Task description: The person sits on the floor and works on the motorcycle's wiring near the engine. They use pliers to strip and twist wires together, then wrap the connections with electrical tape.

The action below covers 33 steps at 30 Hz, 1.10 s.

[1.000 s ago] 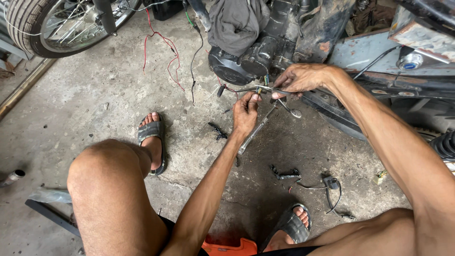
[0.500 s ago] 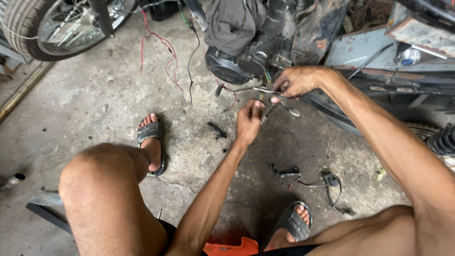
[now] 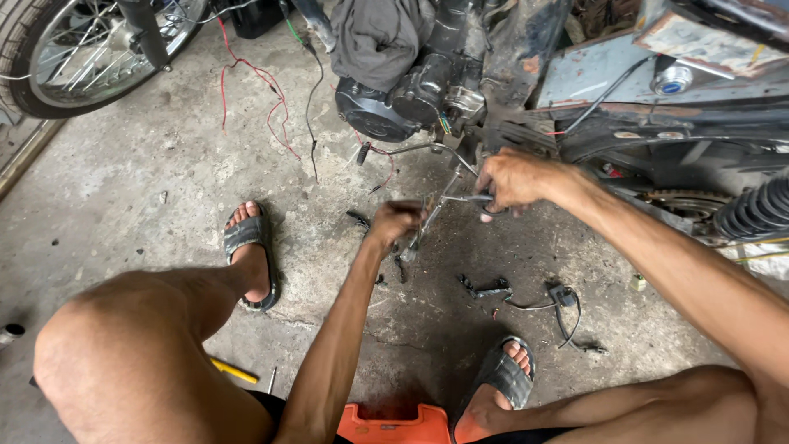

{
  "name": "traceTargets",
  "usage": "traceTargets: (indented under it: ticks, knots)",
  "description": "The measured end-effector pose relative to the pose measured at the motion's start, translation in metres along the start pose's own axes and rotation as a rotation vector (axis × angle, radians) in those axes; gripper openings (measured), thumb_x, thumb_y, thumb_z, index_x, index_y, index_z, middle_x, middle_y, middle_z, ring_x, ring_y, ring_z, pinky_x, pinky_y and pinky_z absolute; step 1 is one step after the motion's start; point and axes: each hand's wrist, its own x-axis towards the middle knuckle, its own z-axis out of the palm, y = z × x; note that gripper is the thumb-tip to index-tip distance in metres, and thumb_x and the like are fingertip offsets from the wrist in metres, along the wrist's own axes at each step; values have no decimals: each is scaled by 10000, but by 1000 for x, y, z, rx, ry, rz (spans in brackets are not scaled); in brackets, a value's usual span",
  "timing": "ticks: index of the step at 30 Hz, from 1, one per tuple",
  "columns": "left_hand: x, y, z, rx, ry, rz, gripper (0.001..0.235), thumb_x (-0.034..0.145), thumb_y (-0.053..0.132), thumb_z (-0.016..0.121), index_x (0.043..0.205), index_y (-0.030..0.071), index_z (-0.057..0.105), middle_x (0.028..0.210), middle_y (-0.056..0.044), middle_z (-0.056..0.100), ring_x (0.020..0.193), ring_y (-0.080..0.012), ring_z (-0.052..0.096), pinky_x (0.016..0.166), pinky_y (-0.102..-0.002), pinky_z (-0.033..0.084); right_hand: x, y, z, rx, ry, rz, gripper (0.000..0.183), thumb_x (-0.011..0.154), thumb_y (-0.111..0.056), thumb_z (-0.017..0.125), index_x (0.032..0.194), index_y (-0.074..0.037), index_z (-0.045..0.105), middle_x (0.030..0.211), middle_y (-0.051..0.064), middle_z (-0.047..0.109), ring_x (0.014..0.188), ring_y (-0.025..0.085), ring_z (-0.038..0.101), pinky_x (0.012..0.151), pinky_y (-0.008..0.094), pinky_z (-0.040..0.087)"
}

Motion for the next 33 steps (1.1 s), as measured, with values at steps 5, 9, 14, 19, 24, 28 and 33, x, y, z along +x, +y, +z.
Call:
traceTargets:
  ticks: [5, 9, 14, 19, 24, 28, 33]
  knots:
    - [19, -54, 59, 22, -53, 152, 332, 671, 78, 828, 973, 3, 712, 802, -178, 685, 725, -235, 670, 608, -357, 566, -17, 11, 18, -116, 103, -28, 373, 660, -93, 828, 993, 10, 697, 672, 205, 689, 408, 201, 645, 311, 258, 533]
    - [6, -34, 109, -38, -120, 110, 810, 720, 170, 826, 1377, -38, 399, 1280, -386, 451, 1200, -455, 471, 971, -478, 464, -38, 3, 8, -176, 258, -77, 395, 690, -139, 822, 970, 35, 605, 616, 193, 660, 446, 226, 651, 384, 315, 532]
    - [-12, -8, 96, -29, 66, 193, 401, 826, 229, 713, 1133, -3, 600, 1071, -276, 605, 1033, -352, 590, 882, -456, 490, -28, 58, 50, -150, 280, -48, 215, 664, -154, 817, 682, -78, 617, 536, 101, 645, 456, 195, 654, 438, 276, 503]
    - [-17, 69, 80, -368, 271, 186, 705, 849, 420, 649, 1300, -88, 462, 1258, -351, 498, 1115, -434, 566, 966, -495, 485, -43, 73, 64, -139, 279, -68, 280, 621, -180, 854, 639, -70, 597, 571, 131, 645, 581, 287, 687, 511, 345, 512]
    - [16, 96, 69, -434, 30, 361, 476, 986, 417, 437, 1254, 31, 514, 1161, -121, 652, 966, -190, 662, 841, -378, 515, -50, 95, 106, -233, 163, 2, 265, 585, -269, 875, 640, -121, 662, 643, 135, 686, 685, 298, 701, 610, 379, 552]
    - [12, 99, 71, -648, -124, 379, 415, 982, 365, 479, 1250, 49, 488, 1231, -91, 624, 1003, -140, 655, 823, -307, 519, -62, 86, 112, -302, 114, 37, 239, 617, -245, 862, 708, -84, 711, 707, 151, 705, 752, 312, 709, 644, 394, 563]
    - [24, 110, 77, -638, -108, 361, 272, 946, 197, 568, 1171, 46, 581, 861, 11, 679, 707, -86, 678, 669, -250, 578, -61, 103, 135, -319, 54, 34, 255, 641, -185, 857, 717, -10, 687, 752, 204, 705, 808, 356, 702, 673, 409, 578]
